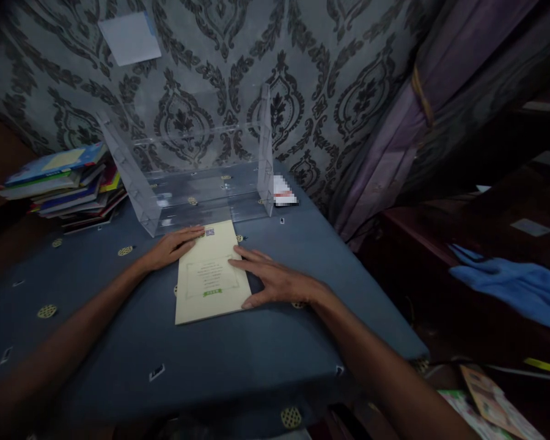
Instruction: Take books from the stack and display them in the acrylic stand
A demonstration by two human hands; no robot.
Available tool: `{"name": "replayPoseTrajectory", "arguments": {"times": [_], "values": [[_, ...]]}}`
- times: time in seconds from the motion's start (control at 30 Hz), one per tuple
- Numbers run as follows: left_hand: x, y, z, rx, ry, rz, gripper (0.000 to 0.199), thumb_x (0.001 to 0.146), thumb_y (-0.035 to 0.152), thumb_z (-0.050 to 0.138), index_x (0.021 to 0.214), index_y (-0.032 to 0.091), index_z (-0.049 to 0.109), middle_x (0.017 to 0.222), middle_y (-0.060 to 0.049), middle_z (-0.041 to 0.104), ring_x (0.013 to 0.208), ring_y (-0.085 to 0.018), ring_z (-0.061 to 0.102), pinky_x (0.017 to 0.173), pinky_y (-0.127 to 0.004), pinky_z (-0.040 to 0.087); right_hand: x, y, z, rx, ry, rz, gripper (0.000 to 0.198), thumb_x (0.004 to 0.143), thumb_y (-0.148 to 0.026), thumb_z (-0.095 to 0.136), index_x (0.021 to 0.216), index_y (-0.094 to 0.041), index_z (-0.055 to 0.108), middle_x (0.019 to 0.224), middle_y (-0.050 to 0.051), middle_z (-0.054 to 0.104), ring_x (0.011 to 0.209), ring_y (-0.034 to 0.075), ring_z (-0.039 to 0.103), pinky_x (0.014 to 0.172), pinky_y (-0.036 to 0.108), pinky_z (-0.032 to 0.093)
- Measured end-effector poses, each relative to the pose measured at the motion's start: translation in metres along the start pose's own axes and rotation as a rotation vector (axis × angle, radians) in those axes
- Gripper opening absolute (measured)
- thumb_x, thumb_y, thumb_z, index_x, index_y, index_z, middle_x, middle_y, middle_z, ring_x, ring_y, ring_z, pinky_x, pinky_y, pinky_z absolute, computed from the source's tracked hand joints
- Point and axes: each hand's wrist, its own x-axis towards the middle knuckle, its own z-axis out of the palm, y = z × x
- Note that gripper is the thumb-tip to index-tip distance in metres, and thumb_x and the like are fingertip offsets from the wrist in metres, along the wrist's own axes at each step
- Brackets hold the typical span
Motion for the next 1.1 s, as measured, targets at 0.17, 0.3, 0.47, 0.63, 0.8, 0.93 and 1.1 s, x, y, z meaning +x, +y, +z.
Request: {"name": "replayPoseTrajectory", "arguments": {"times": [0.17, 0.3, 0.47, 0.63, 0.8, 0.93, 1.1], "values": [[-0.014, 0.004, 0.0, 0.085, -0.013, -0.089, 0.054, 0.105, 0.046, 0.029, 0.149, 0.02, 0.047, 0.156, -0.008, 0.046, 0.148, -0.024, 0.038, 0.122, -0.046, 0.032, 0.0, -0.002, -0.001, -0.018, -0.008, 0.019, 0.097, 0.079, -0.071, 0.068, 0.159, -0.038, 0.022, 0.171, -0.002, 0.002, 0.157, 0.031, -0.002, 0.127, 0.052, 0.008], [-0.017, 0.008, 0.006, 0.146, -0.008, -0.108, 0.055, 0.106, 0.046, 0.024, 0.153, 0.023, 0.041, 0.159, -0.005, 0.041, 0.151, -0.022, 0.031, 0.125, -0.048, 0.025, 0.002, -0.001, 0.0, -0.034, -0.004, 0.015, 0.098, 0.079, -0.071, 0.068, 0.159, -0.038, 0.022, 0.171, -0.003, 0.001, 0.157, 0.032, -0.003, 0.127, 0.053, 0.008], [-0.02, 0.016, 0.009, 0.195, -0.037, -0.146, 0.061, 0.106, 0.049, 0.019, 0.155, 0.018, 0.037, 0.162, -0.008, 0.035, 0.153, -0.022, 0.024, 0.127, -0.045, 0.02, 0.002, -0.002, 0.002, -0.051, -0.005, 0.015, 0.099, 0.079, -0.073, 0.066, 0.159, -0.037, 0.02, 0.171, -0.003, 0.001, 0.157, 0.031, -0.004, 0.127, 0.052, 0.006], [-0.026, 0.03, 0.01, 0.242, -0.13, -0.173, 0.068, 0.104, 0.058, 0.019, 0.159, 0.017, 0.024, 0.167, -0.009, 0.021, 0.156, -0.025, 0.013, 0.128, -0.047, 0.011, 0.001, -0.002, 0.004, -0.068, 0.011, -0.002, 0.095, 0.081, -0.071, 0.066, 0.159, -0.04, 0.021, 0.171, -0.004, 0.002, 0.157, 0.031, -0.003, 0.127, 0.054, 0.005], [-0.042, 0.054, 0.014, 0.225, -0.185, -0.085, 0.072, 0.104, 0.06, 0.024, 0.162, 0.019, 0.013, 0.168, -0.011, 0.012, 0.156, -0.028, 0.007, 0.127, -0.048, 0.006, 0.001, 0.001, 0.005, -0.081, 0.026, -0.036, 0.094, 0.081, -0.07, 0.066, 0.158, -0.04, 0.022, 0.171, -0.003, 0.004, 0.157, 0.031, 0.0, 0.126, 0.056, 0.005], [-0.059, 0.079, 0.019, 0.225, -0.236, -0.005, 0.08, 0.102, 0.062, 0.032, 0.162, 0.02, 0.001, 0.168, -0.014, 0.006, 0.156, -0.03, 0.006, 0.127, -0.05, 0.005, 0.001, 0.002, 0.006, -0.084, 0.029, -0.032, 0.094, 0.082, -0.069, 0.066, 0.159, -0.038, 0.023, 0.171, -0.002, 0.004, 0.157, 0.031, -0.001, 0.126, 0.054, 0.005], [-0.074, 0.101, 0.023, 0.215, -0.267, 0.091, 0.105, 0.09, 0.074, 0.047, 0.161, 0.022, -0.009, 0.168, -0.017, 0.004, 0.156, -0.034, 0.005, 0.126, -0.051, 0.007, 0.001, 0.004, 0.009, -0.086, 0.053, -0.077, 0.092, 0.083, -0.069, 0.065, 0.159, -0.036, 0.024, 0.171, -0.001, 0.004, 0.157, 0.029, -0.002, 0.127, 0.052, 0.005]]}}
